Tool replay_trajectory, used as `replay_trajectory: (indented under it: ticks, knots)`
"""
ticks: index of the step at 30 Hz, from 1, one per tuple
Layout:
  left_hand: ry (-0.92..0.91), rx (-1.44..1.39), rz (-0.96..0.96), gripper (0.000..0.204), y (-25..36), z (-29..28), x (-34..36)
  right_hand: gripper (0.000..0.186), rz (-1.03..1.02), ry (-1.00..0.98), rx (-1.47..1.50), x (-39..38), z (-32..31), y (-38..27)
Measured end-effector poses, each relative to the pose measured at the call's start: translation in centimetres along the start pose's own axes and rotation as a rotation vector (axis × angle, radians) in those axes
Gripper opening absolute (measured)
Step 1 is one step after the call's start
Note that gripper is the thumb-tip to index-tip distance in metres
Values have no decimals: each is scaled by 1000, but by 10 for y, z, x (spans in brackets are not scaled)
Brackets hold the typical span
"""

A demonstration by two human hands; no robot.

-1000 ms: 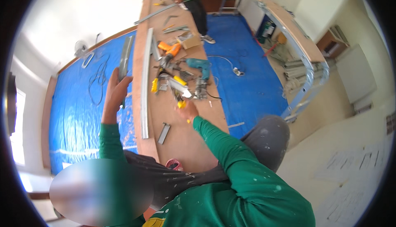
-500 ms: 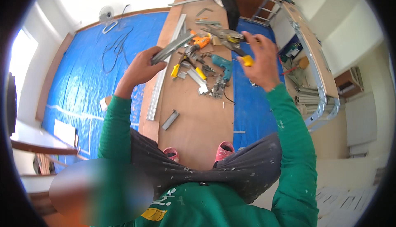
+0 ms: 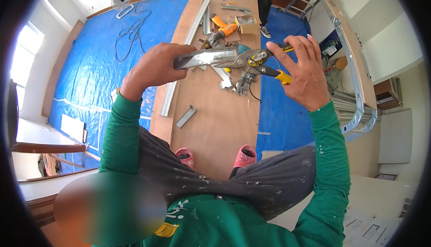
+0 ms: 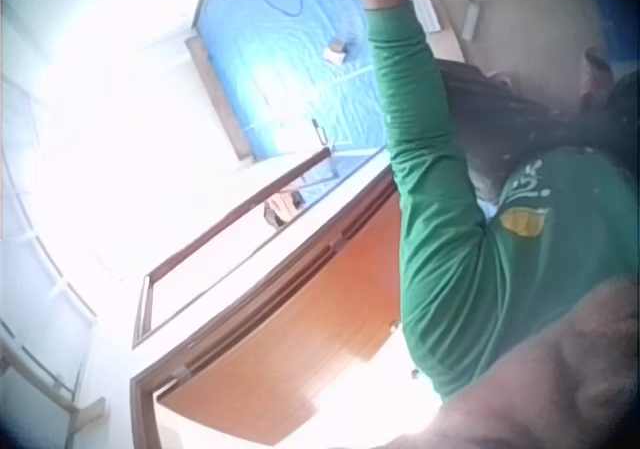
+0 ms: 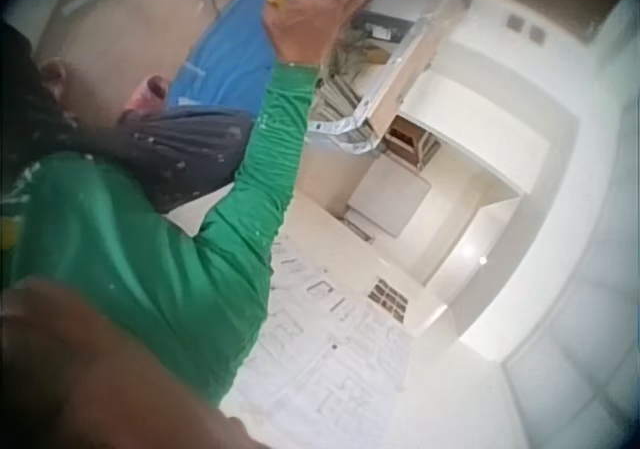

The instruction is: The person sits on the floor and uses tin snips to cut a long metal profile into shorter segments. They repeatedly position the snips, cut, and place the resulting pieces on the workbench.

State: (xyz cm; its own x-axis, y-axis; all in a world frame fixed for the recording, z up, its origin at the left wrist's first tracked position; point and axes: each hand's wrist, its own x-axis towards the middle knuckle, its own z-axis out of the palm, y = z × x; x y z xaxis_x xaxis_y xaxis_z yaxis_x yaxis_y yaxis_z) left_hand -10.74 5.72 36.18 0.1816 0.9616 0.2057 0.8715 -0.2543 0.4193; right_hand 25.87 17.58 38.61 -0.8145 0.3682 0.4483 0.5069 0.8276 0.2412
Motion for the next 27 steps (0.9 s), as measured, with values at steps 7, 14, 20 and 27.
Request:
replay_trajectory:
  ticks: [7, 14, 20, 27]
  knots:
    - [13, 21, 70, 57, 5, 6, 3, 84, -29, 4, 22, -3, 5, -1]
    - [7, 11, 90, 56, 1, 10, 4, 80, -49, -3, 14, -3, 6, -3]
    - [-10, 11, 76, 55, 0, 7, 3, 77, -53, 30, -24, -1, 8, -4]
    - [11, 38, 71, 54, 6, 3, 3, 81, -47, 15, -15, -3, 7, -2]
